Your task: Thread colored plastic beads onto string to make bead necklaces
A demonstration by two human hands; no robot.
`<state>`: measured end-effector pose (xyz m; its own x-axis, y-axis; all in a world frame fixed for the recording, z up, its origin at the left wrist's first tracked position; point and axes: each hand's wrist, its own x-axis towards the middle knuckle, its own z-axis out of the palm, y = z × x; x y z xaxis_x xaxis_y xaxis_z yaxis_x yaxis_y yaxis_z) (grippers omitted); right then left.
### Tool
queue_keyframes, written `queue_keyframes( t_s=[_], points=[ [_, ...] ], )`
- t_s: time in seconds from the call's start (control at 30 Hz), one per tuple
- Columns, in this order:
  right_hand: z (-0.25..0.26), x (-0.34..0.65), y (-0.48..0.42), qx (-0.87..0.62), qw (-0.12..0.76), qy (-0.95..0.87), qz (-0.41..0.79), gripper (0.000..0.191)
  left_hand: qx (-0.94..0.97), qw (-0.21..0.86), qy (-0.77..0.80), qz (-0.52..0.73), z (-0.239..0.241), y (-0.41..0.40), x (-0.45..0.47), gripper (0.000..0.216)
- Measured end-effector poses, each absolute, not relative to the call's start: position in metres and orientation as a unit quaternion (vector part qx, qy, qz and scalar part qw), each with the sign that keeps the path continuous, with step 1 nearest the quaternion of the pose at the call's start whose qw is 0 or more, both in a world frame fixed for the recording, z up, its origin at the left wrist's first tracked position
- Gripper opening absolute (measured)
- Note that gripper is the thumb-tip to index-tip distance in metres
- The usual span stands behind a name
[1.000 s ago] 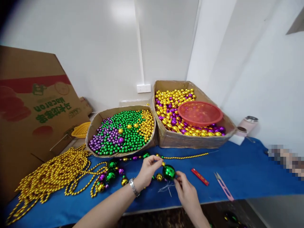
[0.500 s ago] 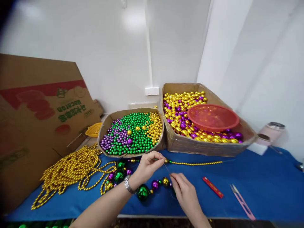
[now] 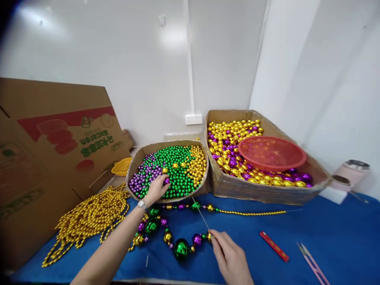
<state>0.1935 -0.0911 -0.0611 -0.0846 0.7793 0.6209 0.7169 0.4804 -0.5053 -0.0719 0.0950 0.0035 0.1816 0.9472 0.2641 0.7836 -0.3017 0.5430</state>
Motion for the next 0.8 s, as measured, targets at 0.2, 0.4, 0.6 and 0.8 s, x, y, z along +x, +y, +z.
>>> queue_keyframes(
  t_s=[0.2, 0.4, 0.6, 0.8],
  points=[
    [-0.052, 0.179, -0.095, -0.491, 0.438, -0.751, 0.049, 0.027, 0.508, 0.631, 0.342, 0.477, 0.003, 0.042, -0.045, 0.039],
    [-0.054, 0.18, -0.099, -0.488, 0.424, -0.763, 0.021, 0.027, 0.355, 0.746, 0.274, 0.493, 0.009, 0.016, -0.025, 0.027],
    [-0.058, 0.18, -0.1, -0.486, 0.409, -0.772, 0.002, 0.026, 0.311, 0.746, 0.268, 0.525, 0.009, 0.01, -0.015, 0.028],
    [-0.057, 0.18, -0.101, -0.49, 0.408, -0.77, 0.003, 0.027, 0.318, 0.732, 0.279, 0.534, 0.01, 0.006, -0.01, 0.034]
  ],
)
